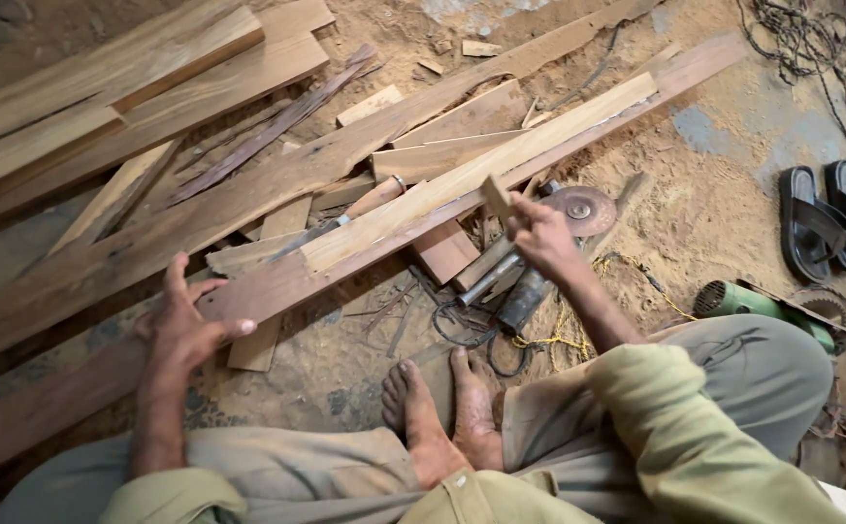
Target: The person sits on the workshop floor holding a long wooden plank steady with one hand while rubbing a small sanding block along its edge and face. They then pick up an angle grinder and run its disc along the plank to sand the surface, repositioning the plank as they work.
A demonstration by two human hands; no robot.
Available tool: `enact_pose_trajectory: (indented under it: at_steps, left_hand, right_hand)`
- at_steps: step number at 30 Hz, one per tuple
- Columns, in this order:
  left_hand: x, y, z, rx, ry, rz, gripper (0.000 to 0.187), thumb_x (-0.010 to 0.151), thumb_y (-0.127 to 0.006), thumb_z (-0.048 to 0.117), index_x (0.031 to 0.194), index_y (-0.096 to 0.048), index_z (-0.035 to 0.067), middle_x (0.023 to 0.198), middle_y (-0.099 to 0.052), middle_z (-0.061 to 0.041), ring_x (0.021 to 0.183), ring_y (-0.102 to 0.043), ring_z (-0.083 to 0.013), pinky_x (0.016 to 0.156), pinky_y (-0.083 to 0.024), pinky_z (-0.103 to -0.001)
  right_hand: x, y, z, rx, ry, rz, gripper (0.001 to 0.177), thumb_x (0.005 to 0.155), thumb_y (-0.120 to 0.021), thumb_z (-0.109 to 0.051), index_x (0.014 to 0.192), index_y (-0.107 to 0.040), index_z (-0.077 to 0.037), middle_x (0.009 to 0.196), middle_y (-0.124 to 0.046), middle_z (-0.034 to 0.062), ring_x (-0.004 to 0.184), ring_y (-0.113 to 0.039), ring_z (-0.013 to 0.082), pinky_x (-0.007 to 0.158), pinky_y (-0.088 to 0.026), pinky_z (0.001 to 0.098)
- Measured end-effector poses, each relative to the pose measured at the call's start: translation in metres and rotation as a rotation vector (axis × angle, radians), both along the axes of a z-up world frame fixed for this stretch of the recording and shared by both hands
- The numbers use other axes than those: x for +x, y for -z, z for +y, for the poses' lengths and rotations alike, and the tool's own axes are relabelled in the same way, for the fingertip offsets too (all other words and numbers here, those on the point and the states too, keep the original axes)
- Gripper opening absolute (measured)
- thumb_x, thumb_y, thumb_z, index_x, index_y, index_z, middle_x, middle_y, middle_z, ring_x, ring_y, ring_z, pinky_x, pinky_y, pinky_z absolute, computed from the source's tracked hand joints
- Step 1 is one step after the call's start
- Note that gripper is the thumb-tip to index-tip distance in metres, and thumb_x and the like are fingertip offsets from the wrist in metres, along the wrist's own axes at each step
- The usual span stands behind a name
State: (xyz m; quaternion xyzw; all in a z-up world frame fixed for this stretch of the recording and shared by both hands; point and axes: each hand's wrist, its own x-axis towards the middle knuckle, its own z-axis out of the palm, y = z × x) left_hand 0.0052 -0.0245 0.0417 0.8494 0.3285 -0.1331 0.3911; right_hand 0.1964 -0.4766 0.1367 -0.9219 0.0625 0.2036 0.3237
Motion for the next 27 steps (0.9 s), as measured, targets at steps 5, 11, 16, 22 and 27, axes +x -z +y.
enact_pose_trajectory:
  at_steps: [5, 11, 16, 22, 27]
  left_hand:
    - [-0.002, -0.001, 0.000, -0.001, 0.010, -0.029, 0.149, 0.048, -0.101, 0.028, 0.165, -0.009, 0.019, 0.136, -0.067, 0.004, 0.143, -0.046, -0.0235, 0.123, -0.003, -0.060]
    - [-0.003, 0.002, 0.002, 0.016, 0.018, -0.062, 0.148, 0.047, -0.102, 0.027, 0.164, -0.012, 0.018, 0.133, -0.069, 0.003, 0.144, -0.046, -0.0237, 0.123, -0.007, -0.058]
    - [-0.003, 0.002, 0.000, 0.007, -0.003, -0.068, 0.148, 0.046, -0.102, 0.026, 0.165, -0.013, 0.018, 0.134, -0.070, 0.000, 0.144, -0.045, -0.0250, 0.125, -0.007, -0.056]
    - [-0.002, 0.004, 0.000, 0.009, 0.004, -0.083, 0.147, 0.047, -0.101, 0.026, 0.164, -0.012, 0.016, 0.134, -0.068, 0.000, 0.145, -0.044, -0.0235, 0.124, -0.007, -0.055]
    - [-0.003, 0.005, 0.000, -0.001, -0.004, -0.088, 0.147, 0.046, -0.101, 0.023, 0.164, -0.014, 0.018, 0.131, -0.071, 0.000, 0.145, -0.044, -0.0227, 0.126, -0.006, -0.052]
  right_hand:
    - [-0.016, -0.020, 0.035, -0.129, -0.079, -0.042, 0.050, 0.106, -0.052, -0.011, 0.154, -0.050, -0.023, 0.119, -0.073, 0.0191, 0.073, -0.065, 0.0180, 0.056, -0.051, 0.0270]
    - [0.016, -0.007, -0.012, 0.059, 0.210, -0.101, 0.060, 0.098, -0.055, -0.004, 0.154, -0.042, -0.021, 0.132, -0.065, 0.0169, 0.081, -0.071, 0.0179, 0.057, -0.063, 0.0315]
    - [0.032, 0.001, -0.040, 0.181, 0.341, -0.116, 0.063, 0.096, -0.059, -0.004, 0.154, -0.038, -0.019, 0.133, -0.061, 0.0164, 0.074, -0.072, 0.0217, 0.055, -0.063, 0.0356]
    - [0.036, 0.020, -0.057, 0.239, 0.198, -0.157, 0.055, 0.099, -0.059, -0.007, 0.152, -0.054, -0.017, 0.125, -0.073, 0.0152, 0.076, -0.068, 0.0170, 0.061, -0.060, 0.0305]
    - [0.037, 0.018, -0.053, 0.211, 0.193, -0.152, 0.056, 0.098, -0.058, -0.009, 0.153, -0.051, -0.017, 0.135, -0.069, 0.0127, 0.088, -0.070, 0.0180, 0.072, -0.061, 0.0331]
